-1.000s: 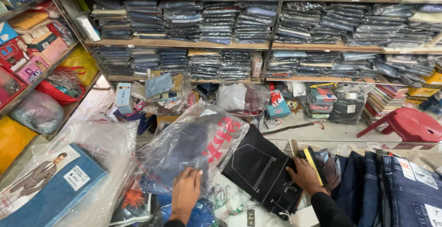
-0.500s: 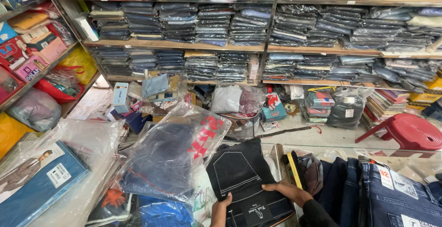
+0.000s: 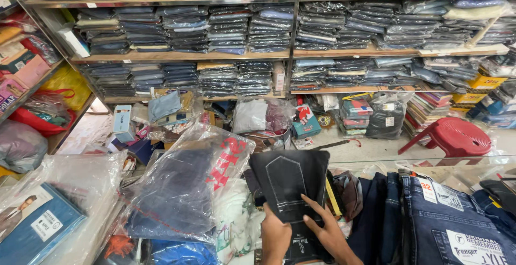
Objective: The person brushes a pair of blue jeans with a brush, folds them, and places them into a plastic bag. Then the person brushes a pair of black jeans, folds them, and places them into a plastic bag.
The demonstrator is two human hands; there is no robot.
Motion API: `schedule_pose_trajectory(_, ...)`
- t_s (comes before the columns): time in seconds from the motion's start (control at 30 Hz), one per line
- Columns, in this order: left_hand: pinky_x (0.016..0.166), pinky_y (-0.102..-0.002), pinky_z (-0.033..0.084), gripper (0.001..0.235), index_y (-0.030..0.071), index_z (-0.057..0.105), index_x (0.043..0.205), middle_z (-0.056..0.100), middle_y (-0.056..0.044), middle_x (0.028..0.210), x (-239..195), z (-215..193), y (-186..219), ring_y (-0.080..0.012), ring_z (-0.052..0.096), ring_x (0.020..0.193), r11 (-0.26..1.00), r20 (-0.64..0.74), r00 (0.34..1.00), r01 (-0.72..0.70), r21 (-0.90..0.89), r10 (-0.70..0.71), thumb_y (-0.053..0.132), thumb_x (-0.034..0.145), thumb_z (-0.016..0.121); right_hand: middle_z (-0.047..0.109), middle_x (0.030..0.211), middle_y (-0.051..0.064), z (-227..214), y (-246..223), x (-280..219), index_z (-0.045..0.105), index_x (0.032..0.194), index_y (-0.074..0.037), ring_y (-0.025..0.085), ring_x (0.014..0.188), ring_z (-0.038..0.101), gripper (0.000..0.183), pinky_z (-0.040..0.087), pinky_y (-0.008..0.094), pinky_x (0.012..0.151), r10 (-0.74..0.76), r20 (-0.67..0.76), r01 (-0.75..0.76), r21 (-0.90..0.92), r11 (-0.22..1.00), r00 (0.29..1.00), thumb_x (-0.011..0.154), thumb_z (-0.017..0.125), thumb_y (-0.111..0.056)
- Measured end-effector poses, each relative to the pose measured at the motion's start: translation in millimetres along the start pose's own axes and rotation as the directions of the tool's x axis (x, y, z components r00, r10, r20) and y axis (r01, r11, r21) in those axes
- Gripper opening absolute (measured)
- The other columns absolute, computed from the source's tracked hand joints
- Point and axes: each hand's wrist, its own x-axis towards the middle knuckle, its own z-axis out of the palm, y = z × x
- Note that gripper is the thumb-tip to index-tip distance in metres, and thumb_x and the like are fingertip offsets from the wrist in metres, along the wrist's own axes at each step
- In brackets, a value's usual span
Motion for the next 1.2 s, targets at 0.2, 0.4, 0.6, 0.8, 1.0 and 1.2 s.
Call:
schedule_pose_trajectory(0.2, 0.121, -0.044, 0.0, 0.118, -0.003, -0.005, 0.158, -0.006, -0.025, 0.169, -15.3, -3.4, 72.9, -0.0369, -0.009, 0.158, 0.751, 0.178, 0.731, -0.652, -0.102, 0.659, 0.005, 0.069, 0.074, 0.037, 0.163, 0.003, 2.0, -41.4, 25.3, 0.033, 0.158, -0.015, 0.016, 0.151, 0.03, 0.077, 0.023, 0.032, 0.119, -0.016, 0.04, -0.003, 0.439, 0.898, 0.999, 0.092, 0.062, -0.04)
schedule_pose_trajectory(0.4, 0.121, -0.037, -0.01, 0.115, 0.009, 0.006, 0.166, -0.015, -0.006, 0.176, 10.6, -45.6, 83.5, -0.0185, -0.019, 0.16, 0.799, 0.597, 0.573, -0.188, -0.571, 0.562, 0.01, 0.069, 0.068, 0.07, 0.111, 0.013, 5.8, -58.3, 55.5, 0.062, 0.128, 0.001, 0.019, 0.096, 0.065, 0.053, 0.051, 0.034, 0.085, 0.094, -0.185, 0.014, 0.51, 0.86, 0.978, 0.083, 0.075, -0.025)
schedule_pose_trajectory(0.6, 0.115, -0.04, 0.044, 0.057, 0.011, 0.052, 0.15, 0.065, -0.011, 0.145, 100.7, -181.0, 37.2, -0.0258, 0.057, 0.139, 0.819, 0.745, 0.464, -0.542, -0.19, 0.48, -0.001, 0.094, 0.056, 0.074, 0.093, 0.015, 10.6, -50.3, 59.4, 0.069, 0.115, 0.007, 0.023, 0.078, 0.068, 0.045, 0.055, 0.036, 0.072, 0.215, -0.128, -0.135, 0.455, 0.88, 0.968, 0.08, 0.076, -0.021)
schedule_pose_trajectory(0.8, 0.124, -0.062, 0.011, 0.09, 0.039, 0.04, 0.154, 0.011, -0.007, 0.169, 164.3, -315.7, -38.2, -0.0295, 0.01, 0.158, -0.073, 0.484, 0.871, -0.479, 0.875, 0.084, -0.008, 0.082, 0.069, 0.077, 0.101, 0.016, 34.1, -57.9, 45.4, 0.068, 0.121, 0.007, 0.024, 0.088, 0.072, 0.058, 0.056, 0.036, 0.081, 0.27, 0.054, -0.274, 0.27, 0.923, 0.961, 0.074, 0.08, -0.023)
schedule_pose_trajectory(1.0, 0.118, -0.054, 0.031, 0.069, 0.027, 0.039, 0.149, 0.029, -0.009, 0.157, 202.7, -326.6, -107.3, -0.0305, 0.035, 0.145, -0.068, 0.369, 0.929, -0.371, 0.926, -0.04, 0.007, 0.091, 0.069, 0.07, 0.124, 0.015, 82.7, -95.3, 39.2, 0.057, 0.135, 0.001, 0.025, 0.116, 0.065, 0.079, 0.047, 0.034, 0.103, 0.292, 0.162, -0.296, 0.005, 0.955, 0.943, 0.068, 0.086, -0.029)
schedule_pose_trajectory(1.2, 0.094, -0.045, 0.057, 0.042, 0.011, 0.06, 0.128, 0.065, -0.013, 0.132, 232.4, -304.0, -119.7, -0.0315, 0.068, 0.117, -0.245, 0.63, 0.612, -0.596, 0.765, 0.478, 0.015, 0.086, 0.061, 0.064, 0.129, 0.008, 116.5, -149.2, 17.9, 0.056, 0.14, -0.006, 0.017, 0.121, 0.06, 0.077, 0.043, 0.028, 0.107, 0.282, 0.419, -0.172, -0.282, 0.944, 0.863, 0.073, 0.087, -0.03)
